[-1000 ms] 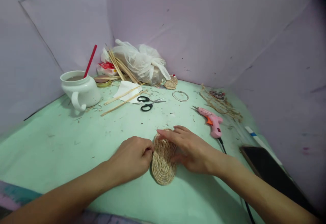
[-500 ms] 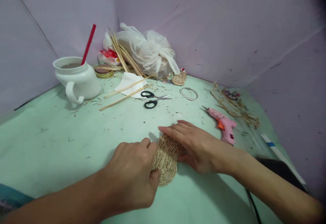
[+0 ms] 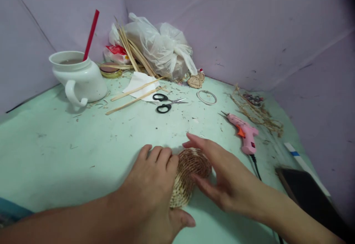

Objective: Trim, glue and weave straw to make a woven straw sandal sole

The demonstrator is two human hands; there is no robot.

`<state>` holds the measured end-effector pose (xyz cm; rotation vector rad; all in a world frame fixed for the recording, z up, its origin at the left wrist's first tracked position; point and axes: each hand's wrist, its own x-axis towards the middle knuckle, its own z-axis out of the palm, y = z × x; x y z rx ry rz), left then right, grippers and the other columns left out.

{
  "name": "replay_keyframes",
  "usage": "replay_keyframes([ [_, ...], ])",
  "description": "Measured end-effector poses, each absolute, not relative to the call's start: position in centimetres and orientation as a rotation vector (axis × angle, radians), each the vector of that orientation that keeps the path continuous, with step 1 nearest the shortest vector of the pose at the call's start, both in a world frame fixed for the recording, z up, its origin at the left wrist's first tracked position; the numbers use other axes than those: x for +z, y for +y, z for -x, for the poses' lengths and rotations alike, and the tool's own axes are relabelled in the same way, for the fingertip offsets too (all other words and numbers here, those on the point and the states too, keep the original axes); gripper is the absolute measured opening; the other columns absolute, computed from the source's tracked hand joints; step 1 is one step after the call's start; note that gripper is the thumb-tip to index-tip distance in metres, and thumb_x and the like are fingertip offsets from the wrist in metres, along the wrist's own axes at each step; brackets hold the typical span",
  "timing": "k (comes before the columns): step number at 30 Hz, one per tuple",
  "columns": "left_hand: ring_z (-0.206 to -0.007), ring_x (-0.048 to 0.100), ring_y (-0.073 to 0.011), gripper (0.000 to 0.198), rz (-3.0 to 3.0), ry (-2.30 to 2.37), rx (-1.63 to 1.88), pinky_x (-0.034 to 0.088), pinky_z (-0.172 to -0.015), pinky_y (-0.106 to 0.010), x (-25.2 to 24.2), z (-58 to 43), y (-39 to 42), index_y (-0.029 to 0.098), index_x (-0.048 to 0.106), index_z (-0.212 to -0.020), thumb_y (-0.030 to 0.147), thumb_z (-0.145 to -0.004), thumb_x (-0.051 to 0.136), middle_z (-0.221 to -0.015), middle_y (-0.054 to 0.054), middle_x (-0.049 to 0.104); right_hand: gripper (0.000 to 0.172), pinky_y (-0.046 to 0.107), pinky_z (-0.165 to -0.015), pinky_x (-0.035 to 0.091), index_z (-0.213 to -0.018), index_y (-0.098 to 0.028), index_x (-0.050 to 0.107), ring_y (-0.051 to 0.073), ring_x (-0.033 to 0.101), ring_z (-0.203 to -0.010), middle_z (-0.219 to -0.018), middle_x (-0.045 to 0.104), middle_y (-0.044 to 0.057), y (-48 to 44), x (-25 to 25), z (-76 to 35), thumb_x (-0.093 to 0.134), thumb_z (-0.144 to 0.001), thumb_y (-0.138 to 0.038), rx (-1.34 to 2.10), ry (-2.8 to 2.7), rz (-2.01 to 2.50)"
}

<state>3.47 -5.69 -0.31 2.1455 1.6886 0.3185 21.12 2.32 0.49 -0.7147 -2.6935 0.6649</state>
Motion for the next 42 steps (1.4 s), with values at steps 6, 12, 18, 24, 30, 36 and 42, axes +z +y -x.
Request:
replay_keyframes([
  [6,-0.101,0.046,-0.0307,0.06,-2.249,1.675,0.257,0.021,-0.098,-0.055,-0.5,-2.7,-5.6,0.016,0.046,-0.12,0.024,-0.061,0.055,-0.112,-0.014,0.052,0.042,0.045,-0.08,0.049,-0.126,-0.028,0.037,0.025,0.059,-0.097,-0.104,0.062,0.009,2.7,1.7,-22.5,0.049,-0.086,-0.031,0.624,-2.157,1.139],
  [12,-0.119,0.034,-0.0307,0.068,-2.258,1.644,0.414,0.023,-0.101,-0.051,-1.0,-0.9,-5.3,0.015,0.033,-0.129,0.022,-0.064,0.053,-0.128,-0.015,0.042,0.075,0.049,-0.098,0.036,-0.138,-0.018,0.02,0.028,0.04,-0.12,-0.129,0.046,0.014,1.2,1.0,-21.3,0.059,-0.074,-0.022,0.535,-2.637,0.854],
  [18,-0.105,0.043,-0.0287,0.044,-2.099,1.728,0.356,0.034,-0.091,-0.047,-0.8,-1.2,-4.8,0.015,0.049,-0.109,0.025,-0.067,0.054,-0.114,-0.013,0.05,0.079,0.051,-0.098,0.035,-0.137,-0.016,0.016,0.027,0.041,-0.116,-0.127,0.046,0.014,0.2,-1.1,-17.9,0.056,-0.068,-0.017,0.598,-2.646,0.864],
  [24,-0.099,0.045,-0.0272,0.035,-1.983,1.722,0.348,0.036,-0.087,-0.046,-0.3,-0.9,-4.4,0.018,0.052,-0.099,0.022,-0.064,0.056,-0.106,-0.01,0.051,0.074,0.043,-0.093,0.042,-0.133,-0.019,0.02,0.024,0.046,-0.11,-0.124,0.045,0.012,0.3,-2.0,-17.9,0.055,-0.068,-0.012,0.886,-2.513,0.9],
  [30,-0.096,0.045,-0.0277,0.034,-2.024,1.729,0.345,0.036,-0.083,-0.047,-0.5,-1.0,-4.2,0.018,0.052,-0.098,0.024,-0.064,0.053,-0.101,-0.009,0.051,0.068,0.041,-0.094,0.04,-0.127,-0.022,0.026,0.024,0.045,-0.111,-0.123,0.044,0.01,0.2,-2.3,-18.0,0.055,-0.067,-0.011,0.917,-2.467,0.939],
  [36,-0.092,0.044,-0.0271,0.033,-2.116,1.754,0.412,0.038,-0.081,-0.045,-1.0,-1.5,-3.7,0.017,0.054,-0.091,0.025,-0.06,0.052,-0.095,-0.009,0.051,0.06,0.04,-0.083,0.045,-0.117,-0.022,0.036,0.024,0.051,-0.097,-0.11,0.051,0.008,0.6,-2.6,-17.5,0.058,-0.062,-0.013,0.851,-2.475,0.959],
  [42,-0.091,0.045,-0.0269,0.036,-2.096,1.698,0.368,0.038,-0.081,-0.044,-0.3,-1.4,-3.2,0.014,0.056,-0.093,0.025,-0.059,0.051,-0.095,-0.01,0.053,0.057,0.039,-0.081,0.045,-0.114,-0.021,0.037,0.024,0.052,-0.095,-0.107,0.053,0.008,0.7,-2.8,-17.7,0.057,-0.061,-0.012,0.898,-2.423,0.964],
])
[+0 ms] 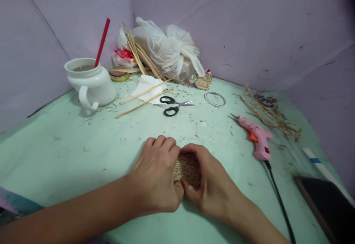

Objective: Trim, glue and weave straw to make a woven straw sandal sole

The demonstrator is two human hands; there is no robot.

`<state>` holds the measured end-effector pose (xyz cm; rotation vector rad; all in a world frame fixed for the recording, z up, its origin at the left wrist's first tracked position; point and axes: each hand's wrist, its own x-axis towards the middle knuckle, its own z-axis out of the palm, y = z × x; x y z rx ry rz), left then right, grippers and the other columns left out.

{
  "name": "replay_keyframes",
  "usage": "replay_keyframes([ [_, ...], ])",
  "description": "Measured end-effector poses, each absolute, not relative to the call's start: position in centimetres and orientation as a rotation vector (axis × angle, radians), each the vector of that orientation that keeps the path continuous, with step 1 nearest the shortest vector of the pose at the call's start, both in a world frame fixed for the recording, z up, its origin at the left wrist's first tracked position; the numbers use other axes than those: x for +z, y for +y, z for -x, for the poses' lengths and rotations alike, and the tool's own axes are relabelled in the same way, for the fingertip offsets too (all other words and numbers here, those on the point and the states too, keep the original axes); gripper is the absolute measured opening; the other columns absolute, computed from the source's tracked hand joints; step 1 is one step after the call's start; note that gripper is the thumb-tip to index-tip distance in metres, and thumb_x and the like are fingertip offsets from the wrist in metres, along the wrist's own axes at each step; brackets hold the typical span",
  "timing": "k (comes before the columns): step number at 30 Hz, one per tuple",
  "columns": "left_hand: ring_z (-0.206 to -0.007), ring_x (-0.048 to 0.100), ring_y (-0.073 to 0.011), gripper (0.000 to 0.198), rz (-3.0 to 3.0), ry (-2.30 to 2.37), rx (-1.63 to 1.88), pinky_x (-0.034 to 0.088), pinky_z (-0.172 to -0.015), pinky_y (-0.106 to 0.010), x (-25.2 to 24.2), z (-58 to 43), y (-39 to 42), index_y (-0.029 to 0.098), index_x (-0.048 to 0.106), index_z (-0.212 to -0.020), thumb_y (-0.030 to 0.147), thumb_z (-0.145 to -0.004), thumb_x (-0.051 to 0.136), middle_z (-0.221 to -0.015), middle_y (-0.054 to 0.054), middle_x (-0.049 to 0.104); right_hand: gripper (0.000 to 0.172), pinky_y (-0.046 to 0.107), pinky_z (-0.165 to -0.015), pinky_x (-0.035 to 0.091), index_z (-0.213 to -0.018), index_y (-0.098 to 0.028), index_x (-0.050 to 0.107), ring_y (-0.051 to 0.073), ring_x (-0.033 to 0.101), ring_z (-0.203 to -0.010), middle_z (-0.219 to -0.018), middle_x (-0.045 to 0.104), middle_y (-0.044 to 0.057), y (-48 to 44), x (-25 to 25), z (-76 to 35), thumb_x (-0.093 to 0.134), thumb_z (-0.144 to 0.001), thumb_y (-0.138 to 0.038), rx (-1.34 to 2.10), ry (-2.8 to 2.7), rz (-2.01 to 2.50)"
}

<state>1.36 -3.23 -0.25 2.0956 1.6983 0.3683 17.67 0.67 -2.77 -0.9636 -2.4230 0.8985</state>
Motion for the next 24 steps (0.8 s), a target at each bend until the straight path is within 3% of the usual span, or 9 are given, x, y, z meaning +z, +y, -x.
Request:
replay_keyframes([
  [6,-0.088,0.046,-0.0251,0.033,-2.099,1.667,0.4,0.037,-0.08,-0.043,-0.4,-1.4,-2.8,0.015,0.056,-0.09,0.022,-0.059,0.051,-0.092,-0.008,0.054,0.048,0.036,-0.075,0.047,-0.108,-0.021,0.039,0.022,0.053,-0.088,-0.099,0.054,0.007,0.8,-3.1,-17.6,0.055,-0.063,-0.012,0.926,-2.344,0.965],
  [10,-0.088,0.047,-0.0249,0.028,-2.125,1.661,0.383,0.037,-0.081,-0.043,-0.3,-1.2,-2.9,0.017,0.056,-0.089,0.022,-0.062,0.051,-0.093,-0.008,0.054,0.043,0.036,-0.082,0.045,-0.106,-0.02,0.043,0.021,0.05,-0.096,-0.104,0.053,0.008,1.0,-2.3,-17.6,0.053,-0.066,-0.008,0.919,-2.429,0.848],
  [13,-0.093,0.046,-0.0271,0.029,-2.163,1.658,0.336,0.036,-0.083,-0.045,-0.1,-0.9,-3.2,0.016,0.056,-0.093,0.025,-0.066,0.051,-0.098,-0.01,0.053,0.037,0.041,-0.085,0.043,-0.104,-0.018,0.05,0.025,0.048,-0.099,-0.109,0.053,0.01,0.7,-1.6,-17.8,0.053,-0.069,-0.008,0.727,-2.53,0.793],
  [17,-0.092,0.046,-0.029,0.026,-2.231,1.645,0.25,0.036,-0.083,-0.047,0.3,-0.9,-3.4,0.015,0.057,-0.091,0.029,-0.069,0.049,-0.096,-0.011,0.053,0.02,0.041,-0.076,0.046,-0.09,-0.016,0.059,0.023,0.052,-0.086,-0.093,0.061,0.009,-0.1,-1.6,-17.8,0.048,-0.075,-0.008,0.561,-2.6,0.713],
  [24,-0.083,0.047,-0.0248,0.016,-2.253,1.618,0.194,0.039,-0.077,-0.043,0.8,-1.4,-2.4,0.016,0.053,-0.074,0.024,-0.061,0.049,-0.084,-0.008,0.052,0.021,0.034,-0.067,0.049,-0.08,-0.018,0.064,0.02,0.054,-0.077,-0.082,0.063,0.006,-0.2,-1.9,-17.6,0.05,-0.071,-0.005,0.736,-2.499,0.754],
])
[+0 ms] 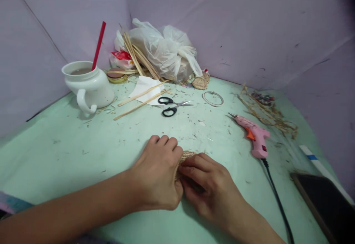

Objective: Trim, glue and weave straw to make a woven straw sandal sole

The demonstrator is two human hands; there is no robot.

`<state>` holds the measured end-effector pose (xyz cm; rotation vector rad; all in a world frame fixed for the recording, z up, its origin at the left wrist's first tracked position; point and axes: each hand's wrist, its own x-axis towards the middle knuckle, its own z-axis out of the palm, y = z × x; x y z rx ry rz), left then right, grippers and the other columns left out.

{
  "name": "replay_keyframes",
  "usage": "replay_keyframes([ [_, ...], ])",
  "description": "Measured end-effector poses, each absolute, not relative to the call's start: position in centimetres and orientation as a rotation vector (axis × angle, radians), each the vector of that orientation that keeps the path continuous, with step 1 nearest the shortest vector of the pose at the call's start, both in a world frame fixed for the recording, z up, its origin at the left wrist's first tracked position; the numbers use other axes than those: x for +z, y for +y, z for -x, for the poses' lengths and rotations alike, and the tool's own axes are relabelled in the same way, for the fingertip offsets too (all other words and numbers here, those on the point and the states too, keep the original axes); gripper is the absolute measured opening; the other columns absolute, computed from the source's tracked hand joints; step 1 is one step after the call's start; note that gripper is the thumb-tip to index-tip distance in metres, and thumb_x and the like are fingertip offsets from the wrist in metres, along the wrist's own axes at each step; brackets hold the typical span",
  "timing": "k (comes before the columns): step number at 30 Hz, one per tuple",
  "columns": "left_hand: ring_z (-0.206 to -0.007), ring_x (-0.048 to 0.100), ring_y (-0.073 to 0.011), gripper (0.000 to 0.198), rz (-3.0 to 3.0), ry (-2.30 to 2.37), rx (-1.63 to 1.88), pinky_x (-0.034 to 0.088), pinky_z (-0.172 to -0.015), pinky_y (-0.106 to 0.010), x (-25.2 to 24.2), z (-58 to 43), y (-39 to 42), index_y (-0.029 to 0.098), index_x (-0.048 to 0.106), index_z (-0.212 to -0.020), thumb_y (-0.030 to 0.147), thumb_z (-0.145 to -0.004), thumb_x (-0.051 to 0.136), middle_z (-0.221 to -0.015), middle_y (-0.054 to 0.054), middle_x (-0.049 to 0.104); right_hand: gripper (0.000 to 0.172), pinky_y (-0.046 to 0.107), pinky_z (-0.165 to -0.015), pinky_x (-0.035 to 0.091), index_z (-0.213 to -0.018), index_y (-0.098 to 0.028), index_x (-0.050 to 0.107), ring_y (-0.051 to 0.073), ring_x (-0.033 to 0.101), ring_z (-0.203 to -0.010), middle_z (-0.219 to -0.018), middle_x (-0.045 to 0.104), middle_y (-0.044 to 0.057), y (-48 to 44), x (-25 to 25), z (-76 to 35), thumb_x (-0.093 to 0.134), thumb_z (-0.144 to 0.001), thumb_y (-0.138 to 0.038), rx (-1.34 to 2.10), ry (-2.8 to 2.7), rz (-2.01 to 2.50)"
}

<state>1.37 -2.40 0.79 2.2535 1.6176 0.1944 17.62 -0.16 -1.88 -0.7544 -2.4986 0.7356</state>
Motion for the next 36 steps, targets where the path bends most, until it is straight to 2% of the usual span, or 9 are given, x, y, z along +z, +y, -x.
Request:
replay_keyframes([
  [5,-0.075,0.047,-0.0203,0.012,-2.253,1.56,0.224,0.038,-0.076,-0.039,0.7,-1.5,-1.6,0.017,0.048,-0.068,0.021,-0.057,0.049,-0.077,-0.005,0.051,0.02,0.033,-0.066,0.048,-0.073,-0.017,0.064,0.019,0.053,-0.075,-0.078,0.061,0.006,-0.1,-2.2,-17.6,0.051,-0.067,-0.003,0.793,-2.471,0.761],
  [13,-0.071,0.044,-0.0174,0.01,-2.263,1.528,0.298,0.035,-0.075,-0.037,-0.3,-1.5,-1.4,0.018,0.042,-0.062,0.02,-0.054,0.049,-0.072,-0.002,0.049,0.019,0.032,-0.06,0.046,-0.069,-0.015,0.065,0.019,0.05,-0.068,-0.068,0.059,0.006,0.0,-2.3,-17.4,0.051,-0.065,-0.003,0.766,-2.438,0.712],
  [16,-0.071,0.044,-0.0176,0.009,-2.313,1.53,0.332,0.034,-0.075,-0.038,-0.6,-1.3,-1.6,0.018,0.044,-0.063,0.021,-0.055,0.049,-0.072,-0.002,0.049,0.019,0.032,-0.061,0.047,-0.074,-0.015,0.066,0.019,0.052,-0.071,-0.073,0.061,0.007,0.0,-2.3,-17.6,0.051,-0.068,-0.003,0.755,-2.444,0.71],
  [19,-0.073,0.044,-0.0188,0.011,-2.335,1.519,0.356,0.034,-0.075,-0.038,-0.8,-1.2,-1.8,0.017,0.048,-0.066,0.023,-0.057,0.049,-0.074,-0.003,0.049,0.024,0.032,-0.068,0.05,-0.087,-0.014,0.065,0.019,0.054,-0.079,-0.086,0.064,0.008,-0.2,-2.5,-17.8,0.05,-0.072,-0.003,0.73,-2.42,0.68],
  [22,-0.073,0.044,-0.0188,0.011,-2.341,1.523,0.408,0.035,-0.075,-0.038,-1.0,-1.2,-1.8,0.017,0.048,-0.065,0.023,-0.056,0.049,-0.073,-0.003,0.049,0.027,0.033,-0.073,0.051,-0.094,-0.015,0.065,0.02,0.054,-0.082,-0.089,0.064,0.008,-0.6,-2.7,-17.8,0.05,-0.074,-0.002,0.683,-2.4,0.662],
  [32,-0.069,0.042,-0.017,0.011,-2.301,1.47,0.594,0.039,-0.07,-0.032,-2.1,-1.3,-1.6,0.018,0.043,-0.06,0.017,-0.051,0.05,-0.068,-0.003,0.045,0.025,0.034,-0.072,0.052,-0.085,-0.015,0.067,0.021,0.056,-0.081,-0.085,0.066,0.008,-0.8,-3.1,-17.4,0.051,-0.07,-0.003,0.637,-2.347,0.71],
  [36,-0.074,0.043,-0.0198,0.012,-2.329,1.54,0.516,0.039,-0.074,-0.036,-1.8,-1.2,-2.0,0.017,0.047,-0.066,0.019,-0.055,0.05,-0.074,-0.005,0.047,0.027,0.034,-0.073,0.051,-0.089,-0.015,0.065,0.02,0.056,-0.083,-0.088,0.065,0.008,-1.1,-3.5,-17.5,0.051,-0.071,-0.002,0.638,-2.3,0.731],
])
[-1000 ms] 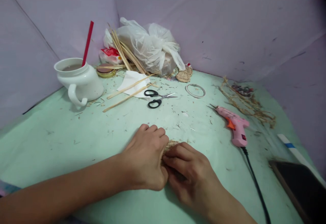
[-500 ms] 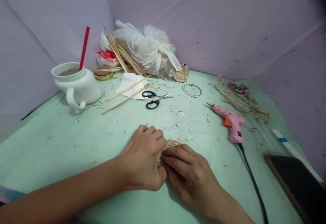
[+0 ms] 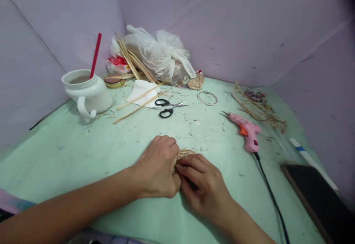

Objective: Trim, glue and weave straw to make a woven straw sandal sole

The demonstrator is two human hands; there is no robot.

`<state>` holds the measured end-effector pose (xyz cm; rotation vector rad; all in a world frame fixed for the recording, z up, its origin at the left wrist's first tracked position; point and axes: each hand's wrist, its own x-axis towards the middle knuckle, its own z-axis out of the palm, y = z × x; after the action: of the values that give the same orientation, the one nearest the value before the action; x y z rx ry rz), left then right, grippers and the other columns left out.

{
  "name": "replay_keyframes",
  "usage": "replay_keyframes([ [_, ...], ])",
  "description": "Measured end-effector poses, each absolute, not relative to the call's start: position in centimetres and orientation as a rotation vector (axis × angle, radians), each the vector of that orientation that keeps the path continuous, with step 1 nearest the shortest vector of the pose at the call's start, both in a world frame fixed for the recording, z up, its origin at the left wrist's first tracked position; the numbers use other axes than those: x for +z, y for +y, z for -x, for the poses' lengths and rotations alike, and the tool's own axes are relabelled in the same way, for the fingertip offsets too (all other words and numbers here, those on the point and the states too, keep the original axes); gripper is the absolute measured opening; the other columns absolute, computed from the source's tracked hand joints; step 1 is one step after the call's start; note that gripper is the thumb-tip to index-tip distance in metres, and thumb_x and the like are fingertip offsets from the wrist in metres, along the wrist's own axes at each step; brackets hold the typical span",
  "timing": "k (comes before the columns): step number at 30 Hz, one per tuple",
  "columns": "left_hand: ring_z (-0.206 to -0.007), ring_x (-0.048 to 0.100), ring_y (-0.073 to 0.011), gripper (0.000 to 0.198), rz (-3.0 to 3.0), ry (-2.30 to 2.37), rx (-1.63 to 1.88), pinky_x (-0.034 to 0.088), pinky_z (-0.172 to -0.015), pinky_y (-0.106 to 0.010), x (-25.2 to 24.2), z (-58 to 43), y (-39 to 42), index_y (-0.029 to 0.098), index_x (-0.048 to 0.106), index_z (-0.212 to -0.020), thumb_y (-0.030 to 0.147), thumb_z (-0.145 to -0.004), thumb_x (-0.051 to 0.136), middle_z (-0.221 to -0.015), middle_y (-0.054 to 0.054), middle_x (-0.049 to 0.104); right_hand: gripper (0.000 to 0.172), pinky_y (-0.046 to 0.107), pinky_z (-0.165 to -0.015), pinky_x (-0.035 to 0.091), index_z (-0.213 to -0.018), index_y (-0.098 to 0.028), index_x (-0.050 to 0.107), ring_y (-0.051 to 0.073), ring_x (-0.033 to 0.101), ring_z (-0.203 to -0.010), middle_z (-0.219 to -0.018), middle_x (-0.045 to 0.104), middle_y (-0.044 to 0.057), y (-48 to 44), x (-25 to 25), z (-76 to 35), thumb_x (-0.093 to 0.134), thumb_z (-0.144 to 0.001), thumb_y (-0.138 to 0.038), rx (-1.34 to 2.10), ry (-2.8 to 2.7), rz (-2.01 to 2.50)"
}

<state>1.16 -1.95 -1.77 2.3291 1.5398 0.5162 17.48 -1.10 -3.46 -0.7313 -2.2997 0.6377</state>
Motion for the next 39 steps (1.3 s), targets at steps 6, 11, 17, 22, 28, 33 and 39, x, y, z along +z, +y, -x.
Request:
replay_keyframes([
  [6,-0.076,0.043,-0.0213,0.015,-2.346,1.551,0.516,0.039,-0.075,-0.038,-2.0,-1.3,-2.1,0.017,0.047,-0.069,0.021,-0.056,0.05,-0.077,-0.006,0.047,0.026,0.034,-0.074,0.05,-0.089,-0.015,0.062,0.019,0.055,-0.082,-0.087,0.064,0.008,-0.9,-3.7,-17.5,0.052,-0.069,-0.001,0.683,-2.281,0.727],
  [11,-0.076,0.044,-0.0208,0.013,-2.315,1.545,0.573,0.04,-0.073,-0.037,-2.3,-1.4,-2.1,0.017,0.046,-0.067,0.019,-0.055,0.05,-0.076,-0.006,0.047,0.025,0.035,-0.073,0.05,-0.087,-0.016,0.06,0.019,0.054,-0.081,-0.084,0.062,0.007,-0.8,-3.6,-17.2,0.051,-0.068,-0.001,0.687,-2.255,0.751],
  [17,-0.079,0.045,-0.0226,0.015,-2.361,1.572,0.519,0.039,-0.075,-0.039,-2.0,-1.2,-2.5,0.017,0.05,-0.073,0.023,-0.059,0.051,-0.081,-0.007,0.049,0.028,0.037,-0.076,0.05,-0.098,-0.016,0.059,0.02,0.055,-0.086,-0.092,0.062,0.009,-1.7,-3.8,-17.5,0.049,-0.075,-0.004,0.58,-2.265,0.762],
  [22,-0.079,0.045,-0.0223,0.014,-2.367,1.559,0.515,0.039,-0.075,-0.039,-1.9,-1.2,-2.5,0.016,0.051,-0.073,0.022,-0.06,0.05,-0.08,-0.006,0.049,0.026,0.038,-0.073,0.05,-0.096,-0.013,0.06,0.022,0.054,-0.084,-0.092,0.06,0.012,-1.9,-3.5,-17.5,0.048,-0.075,-0.005,0.563,-2.315,0.799],
  [28,-0.08,0.046,-0.023,0.015,-2.353,1.558,0.51,0.039,-0.076,-0.039,-1.9,-1.3,-2.5,0.015,0.052,-0.073,0.02,-0.059,0.051,-0.081,-0.007,0.05,0.025,0.039,-0.077,0.049,-0.095,-0.013,0.061,0.022,0.053,-0.087,-0.093,0.06,0.011,-1.7,-3.4,-17.2,0.047,-0.076,-0.005,0.615,-2.305,0.8],
  [33,-0.095,0.047,-0.0278,0.044,-2.285,1.495,0.329,0.038,-0.084,-0.044,-0.6,0.0,-2.7,0.014,0.056,-0.102,0.037,-0.066,0.06,-0.1,-0.01,0.053,0.042,0.038,-0.089,0.045,-0.118,-0.019,0.052,0.022,0.051,-0.106,-0.115,0.056,0.01,-1.6,-2.6,-19.8,0.06,-0.076,-0.019,0.82,-2.265,0.787],
  [39,-0.106,0.046,-0.0301,0.07,-2.242,1.517,0.076,0.039,-0.087,-0.041,1.1,1.8,-2.6,0.015,0.037,-0.13,0.037,-0.067,0.059,-0.118,-0.014,0.048,0.039,0.037,-0.065,0.048,-0.108,-0.019,0.057,0.022,0.06,-0.075,-0.09,0.066,0.007,-1.0,-2.1,-22.7,0.064,-0.072,-0.033,0.507,-2.068,1.416],
])
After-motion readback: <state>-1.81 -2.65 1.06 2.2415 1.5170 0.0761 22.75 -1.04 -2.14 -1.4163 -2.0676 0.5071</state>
